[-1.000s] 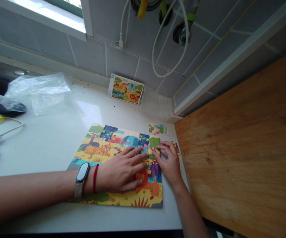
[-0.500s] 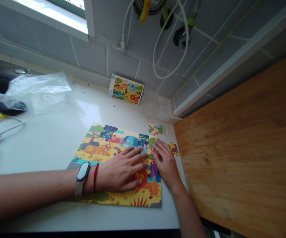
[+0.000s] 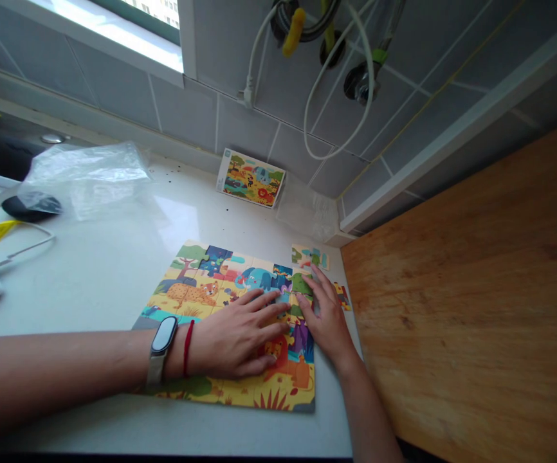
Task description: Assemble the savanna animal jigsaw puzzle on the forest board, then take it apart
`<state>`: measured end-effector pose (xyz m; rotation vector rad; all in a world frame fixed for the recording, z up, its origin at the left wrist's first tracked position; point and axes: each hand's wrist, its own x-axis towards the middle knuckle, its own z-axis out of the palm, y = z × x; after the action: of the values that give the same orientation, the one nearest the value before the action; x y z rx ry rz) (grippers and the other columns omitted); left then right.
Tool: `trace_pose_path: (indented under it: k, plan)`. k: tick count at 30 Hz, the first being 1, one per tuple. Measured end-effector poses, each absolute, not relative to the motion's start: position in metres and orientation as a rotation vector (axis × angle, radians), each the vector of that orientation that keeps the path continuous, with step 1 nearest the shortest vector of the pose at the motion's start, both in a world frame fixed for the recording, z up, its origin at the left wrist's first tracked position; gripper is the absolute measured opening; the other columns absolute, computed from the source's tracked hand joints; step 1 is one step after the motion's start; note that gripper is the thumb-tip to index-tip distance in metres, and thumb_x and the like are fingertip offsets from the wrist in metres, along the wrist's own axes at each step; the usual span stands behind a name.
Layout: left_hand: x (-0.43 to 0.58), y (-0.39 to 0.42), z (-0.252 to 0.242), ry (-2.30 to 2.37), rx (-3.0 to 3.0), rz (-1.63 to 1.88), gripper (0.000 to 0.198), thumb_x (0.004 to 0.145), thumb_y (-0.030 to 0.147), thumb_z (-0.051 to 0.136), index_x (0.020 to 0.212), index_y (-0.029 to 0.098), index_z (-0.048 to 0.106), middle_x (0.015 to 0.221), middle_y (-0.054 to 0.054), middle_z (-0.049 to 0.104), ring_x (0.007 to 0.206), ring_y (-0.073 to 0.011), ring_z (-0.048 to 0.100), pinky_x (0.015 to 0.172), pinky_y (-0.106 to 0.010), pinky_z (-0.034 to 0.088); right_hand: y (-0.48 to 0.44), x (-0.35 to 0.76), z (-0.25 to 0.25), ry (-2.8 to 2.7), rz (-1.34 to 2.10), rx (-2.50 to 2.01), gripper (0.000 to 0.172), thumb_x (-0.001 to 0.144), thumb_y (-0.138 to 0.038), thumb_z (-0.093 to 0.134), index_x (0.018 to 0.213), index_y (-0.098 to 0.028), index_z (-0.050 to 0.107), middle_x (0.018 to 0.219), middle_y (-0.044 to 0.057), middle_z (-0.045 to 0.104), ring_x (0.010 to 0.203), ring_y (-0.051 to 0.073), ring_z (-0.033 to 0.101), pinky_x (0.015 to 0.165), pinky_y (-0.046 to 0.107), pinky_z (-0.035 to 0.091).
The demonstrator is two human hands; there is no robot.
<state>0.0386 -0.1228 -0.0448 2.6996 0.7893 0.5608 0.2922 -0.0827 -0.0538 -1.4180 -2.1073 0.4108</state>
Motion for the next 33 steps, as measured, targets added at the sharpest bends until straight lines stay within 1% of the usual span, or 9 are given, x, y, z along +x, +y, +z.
trace_pose_path:
  k: [4, 8, 12, 18, 21, 24, 26, 29, 33]
  plan:
    - [0.039, -0.123, -0.045, 0.790, 2.697, 0.560, 0.049, 0.100, 0.049, 0.055, 0.141, 0.023, 0.058, 0.159, -0.012, 0.052, 0.149, -0.0394, 0.042, 0.120, -0.056, 0.037, -0.058, 0.288, -0.055, -2.043, 0.431, -1.384, 0.037, 0.106, -0.028, 0.046, 0.131, -0.024, 0.072, 0.147, 0.012, 0.066, 0.139, 0.026, 0.058, 0.120, 0.050, 0.044]
    - [0.038, -0.123, -0.044, 0.792, 2.684, 0.591, 0.048, 0.099, 0.049, 0.057, 0.140, 0.023, 0.059, 0.157, -0.011, 0.053, 0.147, -0.0386, 0.044, 0.119, -0.054, 0.037, -0.041, 0.288, -0.059, -2.092, 0.441, -1.366, 0.032, 0.101, -0.026, 0.053, 0.121, -0.025, 0.078, 0.132, 0.010, 0.075, 0.128, 0.027, 0.066, 0.116, 0.050, 0.047]
    - [0.038, -0.122, -0.043, 0.789, 2.682, 0.572, 0.048, 0.099, 0.049, 0.055, 0.140, 0.023, 0.059, 0.157, -0.011, 0.053, 0.146, -0.0388, 0.045, 0.118, -0.054, 0.038, -0.042, 0.289, -0.059, -2.100, 0.425, -1.357, 0.029, 0.101, -0.026, 0.055, 0.114, -0.024, 0.081, 0.125, 0.011, 0.077, 0.122, 0.028, 0.067, 0.110, 0.050, 0.051]
    - [0.039, -0.122, -0.043, 0.781, 2.668, 0.581, 0.049, 0.100, 0.048, 0.055, 0.142, 0.023, 0.057, 0.157, -0.012, 0.053, 0.148, -0.0388, 0.044, 0.120, -0.054, 0.036, -0.047, 0.284, -0.055, -2.087, 0.422, -1.370, 0.027, 0.100, -0.029, 0.058, 0.112, -0.026, 0.081, 0.119, 0.010, 0.078, 0.117, 0.029, 0.067, 0.107, 0.049, 0.053]
    - [0.038, -0.122, -0.042, 0.784, 2.664, 0.568, 0.049, 0.100, 0.048, 0.056, 0.143, 0.023, 0.057, 0.159, -0.012, 0.052, 0.149, -0.0389, 0.042, 0.121, -0.055, 0.034, -0.048, 0.286, -0.051, -2.054, 0.462, -1.375, 0.029, 0.102, -0.032, 0.055, 0.114, -0.026, 0.081, 0.121, 0.011, 0.077, 0.119, 0.028, 0.067, 0.108, 0.048, 0.052]
    - [0.038, -0.122, -0.042, 0.783, 2.660, 0.551, 0.051, 0.100, 0.049, 0.056, 0.144, 0.023, 0.056, 0.159, -0.012, 0.051, 0.149, -0.0388, 0.042, 0.121, -0.055, 0.034, -0.052, 0.296, -0.045, -2.027, 0.531, -1.369, 0.031, 0.103, -0.035, 0.054, 0.121, -0.027, 0.078, 0.131, 0.010, 0.073, 0.127, 0.027, 0.064, 0.114, 0.049, 0.048]
    - [0.037, -0.122, -0.042, 0.783, 2.656, 0.553, 0.052, 0.101, 0.049, 0.056, 0.145, 0.023, 0.055, 0.160, -0.012, 0.050, 0.149, -0.0387, 0.043, 0.122, -0.055, 0.034, -0.056, 0.304, -0.043, -2.051, 0.600, -1.374, 0.030, 0.101, -0.036, 0.061, 0.125, -0.028, 0.077, 0.138, 0.010, 0.071, 0.133, 0.028, 0.061, 0.118, 0.050, 0.045]
    - [0.038, -0.122, -0.042, 0.781, 2.656, 0.558, 0.052, 0.100, 0.048, 0.056, 0.146, 0.023, 0.055, 0.162, -0.012, 0.048, 0.149, -0.0392, 0.042, 0.121, -0.056, 0.034, -0.059, 0.314, -0.043, -2.087, 0.676, -1.413, 0.033, 0.094, -0.038, 0.071, 0.125, -0.027, 0.077, 0.143, 0.011, 0.068, 0.137, 0.029, 0.059, 0.120, 0.053, 0.042]
    - [0.038, -0.122, -0.043, 0.775, 2.673, 0.542, 0.055, 0.100, 0.048, 0.056, 0.150, 0.024, 0.053, 0.164, -0.010, 0.046, 0.150, -0.0397, 0.041, 0.121, -0.057, 0.035, -0.058, 0.318, -0.048, -2.095, 0.692, -1.420, 0.033, 0.094, -0.038, 0.072, 0.125, -0.028, 0.077, 0.144, 0.012, 0.067, 0.136, 0.030, 0.060, 0.120, 0.055, 0.043]
